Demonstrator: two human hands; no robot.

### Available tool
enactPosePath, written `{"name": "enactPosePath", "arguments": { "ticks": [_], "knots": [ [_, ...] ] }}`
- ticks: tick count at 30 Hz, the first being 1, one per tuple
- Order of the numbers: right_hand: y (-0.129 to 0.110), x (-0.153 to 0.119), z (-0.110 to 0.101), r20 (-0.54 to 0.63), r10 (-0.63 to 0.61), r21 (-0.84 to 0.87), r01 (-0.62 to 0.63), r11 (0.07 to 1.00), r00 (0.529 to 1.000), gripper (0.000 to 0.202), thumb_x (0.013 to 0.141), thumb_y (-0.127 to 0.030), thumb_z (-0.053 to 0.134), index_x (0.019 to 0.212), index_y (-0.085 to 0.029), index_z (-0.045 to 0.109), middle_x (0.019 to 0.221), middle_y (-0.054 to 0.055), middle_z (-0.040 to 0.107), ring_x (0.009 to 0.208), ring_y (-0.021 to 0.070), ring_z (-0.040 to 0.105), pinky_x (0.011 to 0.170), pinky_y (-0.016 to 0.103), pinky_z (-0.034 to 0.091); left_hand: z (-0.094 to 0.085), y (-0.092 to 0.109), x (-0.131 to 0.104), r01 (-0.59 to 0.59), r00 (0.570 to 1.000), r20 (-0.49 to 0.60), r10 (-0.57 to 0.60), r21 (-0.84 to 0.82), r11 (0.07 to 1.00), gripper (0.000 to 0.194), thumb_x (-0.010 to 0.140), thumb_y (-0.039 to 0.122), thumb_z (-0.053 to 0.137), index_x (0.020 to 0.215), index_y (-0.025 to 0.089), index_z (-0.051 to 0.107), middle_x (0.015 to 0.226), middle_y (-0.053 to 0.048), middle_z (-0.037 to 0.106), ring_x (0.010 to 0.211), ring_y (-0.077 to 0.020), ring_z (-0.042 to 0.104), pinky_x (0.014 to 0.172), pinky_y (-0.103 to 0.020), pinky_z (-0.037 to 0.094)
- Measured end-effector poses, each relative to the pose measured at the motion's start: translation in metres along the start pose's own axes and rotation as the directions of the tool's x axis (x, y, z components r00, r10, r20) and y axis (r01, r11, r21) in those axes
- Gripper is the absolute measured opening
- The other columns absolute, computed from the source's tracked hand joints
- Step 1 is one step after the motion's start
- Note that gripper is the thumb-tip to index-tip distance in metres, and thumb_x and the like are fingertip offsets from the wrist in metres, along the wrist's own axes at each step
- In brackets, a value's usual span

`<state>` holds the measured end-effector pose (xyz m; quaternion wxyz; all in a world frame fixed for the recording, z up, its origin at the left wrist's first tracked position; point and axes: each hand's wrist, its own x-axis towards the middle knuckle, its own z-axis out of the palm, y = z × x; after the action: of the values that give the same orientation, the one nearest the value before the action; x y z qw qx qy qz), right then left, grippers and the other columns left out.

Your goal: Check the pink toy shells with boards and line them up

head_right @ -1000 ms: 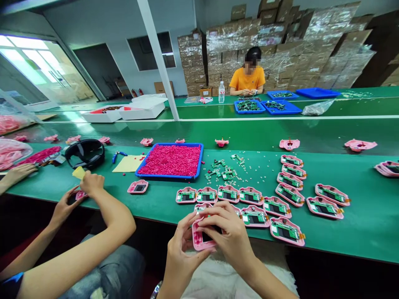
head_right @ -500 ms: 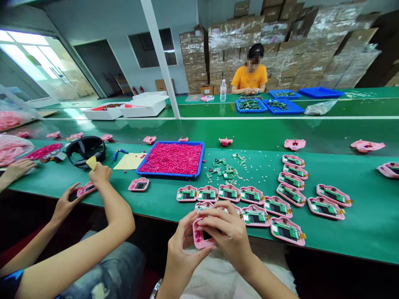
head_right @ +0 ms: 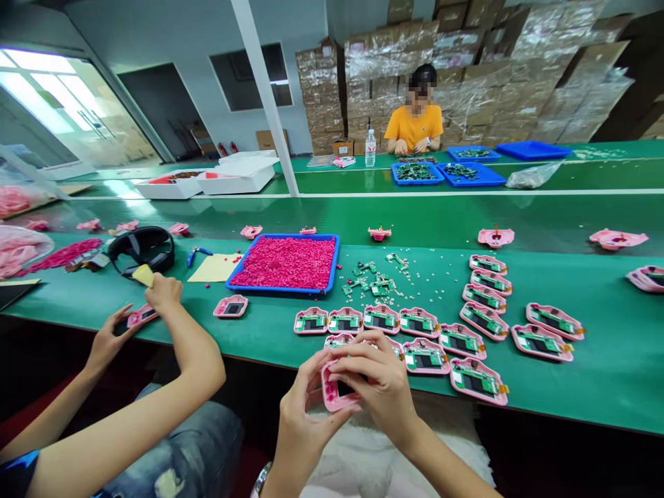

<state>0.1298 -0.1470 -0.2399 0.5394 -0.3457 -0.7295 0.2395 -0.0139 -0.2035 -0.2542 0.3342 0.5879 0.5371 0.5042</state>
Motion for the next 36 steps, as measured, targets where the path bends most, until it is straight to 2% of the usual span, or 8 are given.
{"name": "enactPosePath", "arguments": {
  "ticks": [13,17,22,25,28,32,34,36],
  "knots": [
    [-0.002,-0.002,0.001,-0.016,0.053,0.062,-0.052,0.997,0.998,0.012,0.088,-0.034,0.067,0.082,-0.030,0.077,0.087,0.002,0.077,0.086,0.0220,0.060,0.076,0.038,0.051,0.005,0.001,-0.001,0.023,0.999,-0.025,-0.024,-0.018,1.000,0.069,0.069,0.046,0.079,0.131,0.026,0.055,0.122,-0.010,0.070,0.106,-0.0243,0.070,0.084,-0.033,0.062],
    [-0.002,-0.002,0.002,0.006,0.148,0.122,-0.148,0.981,0.989,0.012,0.087,-0.027,0.069,0.097,-0.029,0.075,0.089,0.003,0.076,0.086,0.0207,0.063,0.073,0.035,0.054,0.001,0.003,-0.001,0.043,0.999,0.023,-0.042,-0.023,0.999,0.070,0.070,0.042,0.079,0.133,0.028,0.053,0.127,-0.008,0.067,0.110,-0.0226,0.068,0.089,-0.032,0.060],
    [0.003,-0.005,0.006,0.027,0.084,0.108,-0.086,0.990,0.996,0.016,0.089,-0.019,0.066,0.095,-0.030,0.075,0.092,0.000,0.077,0.087,0.0196,0.063,0.077,0.035,0.052,0.002,-0.001,-0.002,0.074,0.997,0.006,-0.074,-0.068,0.995,0.070,0.070,0.040,0.080,0.134,0.033,0.052,0.126,-0.004,0.068,0.109,-0.0211,0.069,0.092,-0.030,0.058],
    [0.004,-0.009,0.011,0.009,0.136,0.101,-0.136,0.985,0.991,0.013,0.091,-0.022,0.064,0.092,-0.029,0.075,0.090,0.001,0.077,0.086,0.0202,0.063,0.077,0.036,0.052,0.006,-0.005,-0.002,0.113,0.993,-0.013,-0.116,-0.136,0.984,0.072,0.068,0.041,0.081,0.134,0.034,0.053,0.126,-0.003,0.068,0.109,-0.0209,0.069,0.094,-0.030,0.057],
    [0.005,-0.008,0.013,0.102,0.219,0.080,-0.227,0.971,0.970,0.013,0.091,-0.030,0.064,0.086,-0.028,0.075,0.088,0.002,0.076,0.086,0.0208,0.064,0.077,0.036,0.053,0.007,-0.008,0.002,0.217,0.975,0.000,-0.223,-0.227,0.949,0.079,0.059,0.040,0.087,0.131,0.031,0.056,0.123,-0.004,0.070,0.109,-0.0232,0.069,0.094,-0.031,0.057],
    [0.037,0.013,-0.003,0.269,0.256,-0.040,-0.254,0.966,0.929,0.020,0.093,-0.035,0.060,0.107,-0.029,0.072,0.108,0.003,0.074,0.102,0.0221,0.064,0.090,0.040,0.053,0.001,-0.012,0.006,0.374,0.919,0.002,-0.395,-0.328,0.868,0.088,0.051,0.037,0.090,0.130,0.024,0.054,0.116,-0.007,0.073,0.103,-0.0246,0.072,0.087,-0.030,0.060],
    [0.072,0.032,-0.021,0.246,0.232,-0.231,-0.175,0.957,0.941,0.028,0.092,-0.035,0.060,0.118,-0.029,0.068,0.123,0.005,0.069,0.115,0.0251,0.058,0.101,0.047,0.047,-0.004,-0.016,0.006,0.398,0.900,-0.032,-0.436,-0.354,0.847,0.089,0.051,0.036,0.090,0.131,0.022,0.053,0.116,-0.008,0.073,0.102,-0.0242,0.072,0.086,-0.029,0.059],
    [0.114,0.052,-0.041,0.206,0.221,-0.499,-0.092,0.862,0.953,0.028,0.090,-0.032,0.062,0.116,-0.027,0.070,0.127,0.007,0.066,0.119,0.0300,0.054,0.103,0.053,0.044,-0.011,-0.021,0.004,0.392,0.891,-0.080,-0.447,-0.361,0.846,0.090,0.050,0.035,0.090,0.131,0.021,0.052,0.117,-0.009,0.073,0.102,-0.0244,0.071,0.086,-0.028,0.059]
  ]
}}
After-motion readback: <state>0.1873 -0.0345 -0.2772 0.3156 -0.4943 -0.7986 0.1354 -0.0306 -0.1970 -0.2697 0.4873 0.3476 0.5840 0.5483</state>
